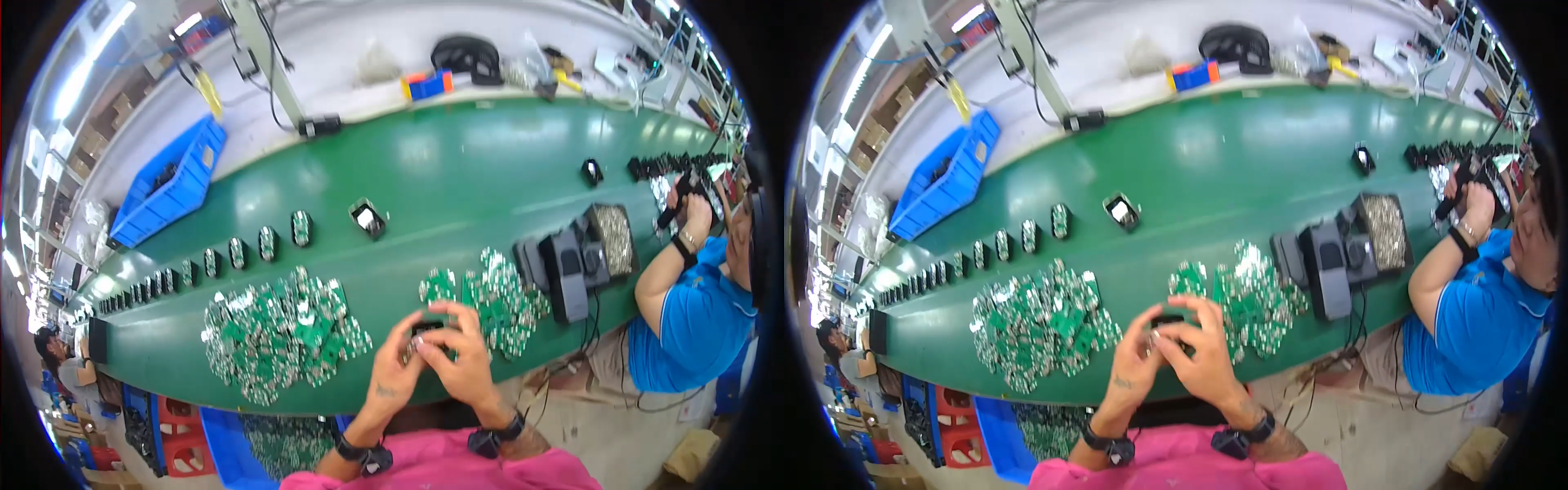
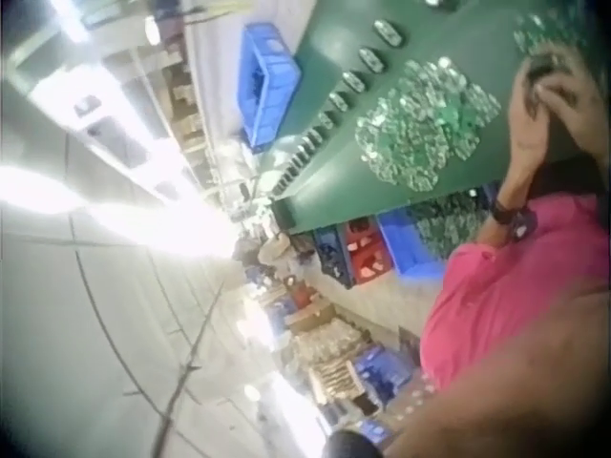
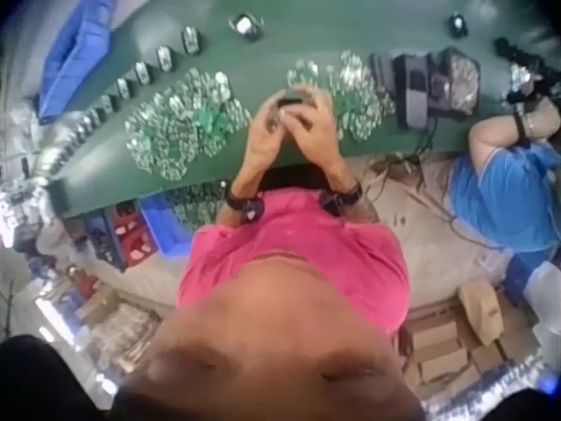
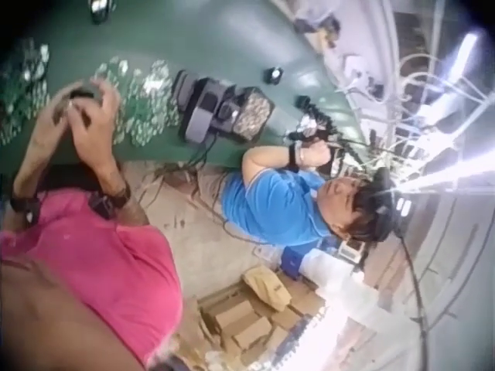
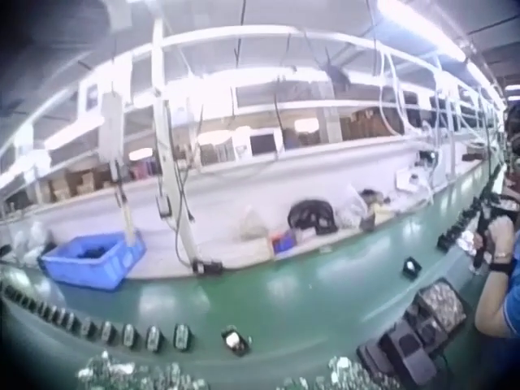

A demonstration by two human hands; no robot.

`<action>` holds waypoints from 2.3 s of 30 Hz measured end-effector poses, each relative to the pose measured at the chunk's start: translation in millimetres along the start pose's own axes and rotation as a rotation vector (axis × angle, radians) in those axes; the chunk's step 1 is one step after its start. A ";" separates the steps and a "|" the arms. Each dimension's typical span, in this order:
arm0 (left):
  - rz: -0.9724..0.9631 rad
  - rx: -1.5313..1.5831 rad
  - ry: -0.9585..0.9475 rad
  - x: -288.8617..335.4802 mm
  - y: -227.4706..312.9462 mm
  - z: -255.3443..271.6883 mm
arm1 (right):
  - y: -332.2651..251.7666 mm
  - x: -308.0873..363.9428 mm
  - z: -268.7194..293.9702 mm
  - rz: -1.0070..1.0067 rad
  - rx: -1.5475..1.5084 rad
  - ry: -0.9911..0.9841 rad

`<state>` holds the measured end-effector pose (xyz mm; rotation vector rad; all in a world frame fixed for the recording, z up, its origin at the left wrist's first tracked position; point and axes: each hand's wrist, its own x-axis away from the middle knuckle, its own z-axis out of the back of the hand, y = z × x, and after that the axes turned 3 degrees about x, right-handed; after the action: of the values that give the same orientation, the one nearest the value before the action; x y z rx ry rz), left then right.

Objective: The person picks up a green circuit board and a black plastic housing, fits the board into the housing by hand, and places the assembled unit onto the workbench. This process is repeated for several more units.

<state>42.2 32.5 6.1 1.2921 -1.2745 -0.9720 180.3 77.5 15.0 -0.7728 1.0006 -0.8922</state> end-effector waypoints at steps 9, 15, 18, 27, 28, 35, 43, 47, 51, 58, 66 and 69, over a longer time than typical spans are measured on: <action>0.081 0.172 0.025 10.0 11.0 -5.6 | -8.7 19.1 -9.4 -0.074 0.021 0.153; -0.021 0.048 0.101 3.2 18.7 -6.2 | -8.1 13.4 -9.5 0.020 0.151 0.211; -0.083 -0.031 0.139 5.4 32.5 -10.7 | -20.1 4.4 5.6 0.057 0.168 0.192; -0.261 -0.243 0.145 15.3 37.1 -9.7 | -20.7 -6.8 30.5 0.151 0.080 -0.197; -0.286 -0.281 0.141 16.1 37.4 -9.8 | -21.0 -7.8 33.0 0.148 0.082 -0.198; -0.247 -0.365 0.069 20.2 41.8 -10.2 | -20.6 -10.7 41.9 0.189 0.087 -0.273; -0.449 -0.671 0.113 14.3 45.4 -15.4 | -21.8 -12.2 41.1 0.114 0.099 -0.291; -0.490 -0.720 0.137 10.6 43.6 -15.8 | -19.0 -13.4 35.4 0.169 0.162 -0.230; -0.519 -0.751 0.184 10.7 38.8 -17.4 | -18.3 -14.0 27.9 0.206 0.201 -0.206; -0.397 -0.667 0.207 13.9 16.3 -9.2 | -5.8 6.4 9.6 0.121 0.172 -0.169; -0.468 -0.651 0.174 -4.7 21.7 -5.5 | -10.9 -9.8 20.4 -0.089 0.043 -0.124; -0.176 -0.104 0.151 -3.7 30.4 -10.8 | -9.7 -8.8 18.1 -0.184 0.057 0.052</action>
<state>47.7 40.4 37.1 1.3859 -0.9948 -1.0295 192.2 83.6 32.9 -0.8062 0.9557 -1.0994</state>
